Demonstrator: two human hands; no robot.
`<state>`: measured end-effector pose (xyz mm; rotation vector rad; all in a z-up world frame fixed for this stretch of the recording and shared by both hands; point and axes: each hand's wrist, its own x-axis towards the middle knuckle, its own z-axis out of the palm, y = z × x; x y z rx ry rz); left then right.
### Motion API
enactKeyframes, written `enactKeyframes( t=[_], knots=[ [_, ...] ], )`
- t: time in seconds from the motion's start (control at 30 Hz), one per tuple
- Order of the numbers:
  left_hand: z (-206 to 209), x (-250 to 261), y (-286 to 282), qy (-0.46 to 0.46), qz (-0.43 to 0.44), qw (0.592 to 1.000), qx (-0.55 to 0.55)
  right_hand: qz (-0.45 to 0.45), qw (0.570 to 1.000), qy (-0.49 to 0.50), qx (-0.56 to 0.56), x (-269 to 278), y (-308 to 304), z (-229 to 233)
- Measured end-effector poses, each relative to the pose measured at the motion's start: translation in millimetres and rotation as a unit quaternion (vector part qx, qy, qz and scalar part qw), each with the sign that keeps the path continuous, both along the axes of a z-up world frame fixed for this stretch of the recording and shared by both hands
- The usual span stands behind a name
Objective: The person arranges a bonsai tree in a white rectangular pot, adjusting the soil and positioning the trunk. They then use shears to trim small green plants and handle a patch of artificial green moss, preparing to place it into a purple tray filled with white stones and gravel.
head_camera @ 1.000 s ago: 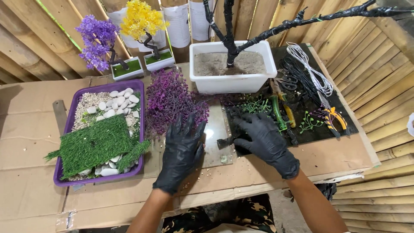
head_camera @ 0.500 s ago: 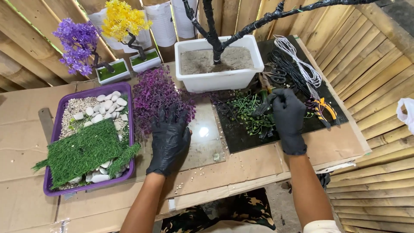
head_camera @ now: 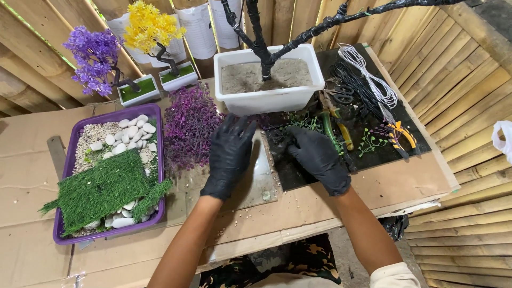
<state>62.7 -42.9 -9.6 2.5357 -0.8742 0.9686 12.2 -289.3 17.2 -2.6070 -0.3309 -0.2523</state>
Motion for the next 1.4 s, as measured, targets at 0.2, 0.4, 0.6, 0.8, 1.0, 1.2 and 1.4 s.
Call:
enactKeyframes(
  t=[0.2, 0.4, 0.6, 0.8, 1.0, 1.2, 1.4],
  knots=[
    [24.0, 9.2, -50.0, 0.027, 0.011, 0.996, 0.088, -0.015, 0.999, 0.039, -0.021, 10.7, -0.3, -31.9],
    [-10.4, 32.5, -61.4, 0.200, 0.030, 0.977, -0.066, -0.066, 0.998, -0.001, 0.024, 14.4, -19.9, -49.4],
    [44.9, 8.2, -26.9, 0.147, 0.068, 0.983, -0.090, -0.079, 0.996, -0.046, 0.023, 18.3, -26.5, -57.9],
    [28.5, 9.5, 47.8, 0.016, 0.280, 0.941, 0.192, -0.102, 0.986, -0.119, 0.057, 7.4, -19.1, -38.2],
    [43.3, 6.3, 81.5, 0.101, 0.242, 0.963, 0.055, -0.109, 0.937, -0.193, 0.269, -5.9, -16.7, 33.9],
    [93.3, -34.3, 55.8, 0.003, 0.234, 0.970, 0.067, -0.097, 0.848, -0.019, 0.521, 3.3, -73.0, 32.1],
    [83.2, -51.3, 45.9, 0.071, 0.231, 0.970, 0.037, -0.155, 0.798, -0.072, 0.578, 49.2, -130.4, 22.8]
  ],
)
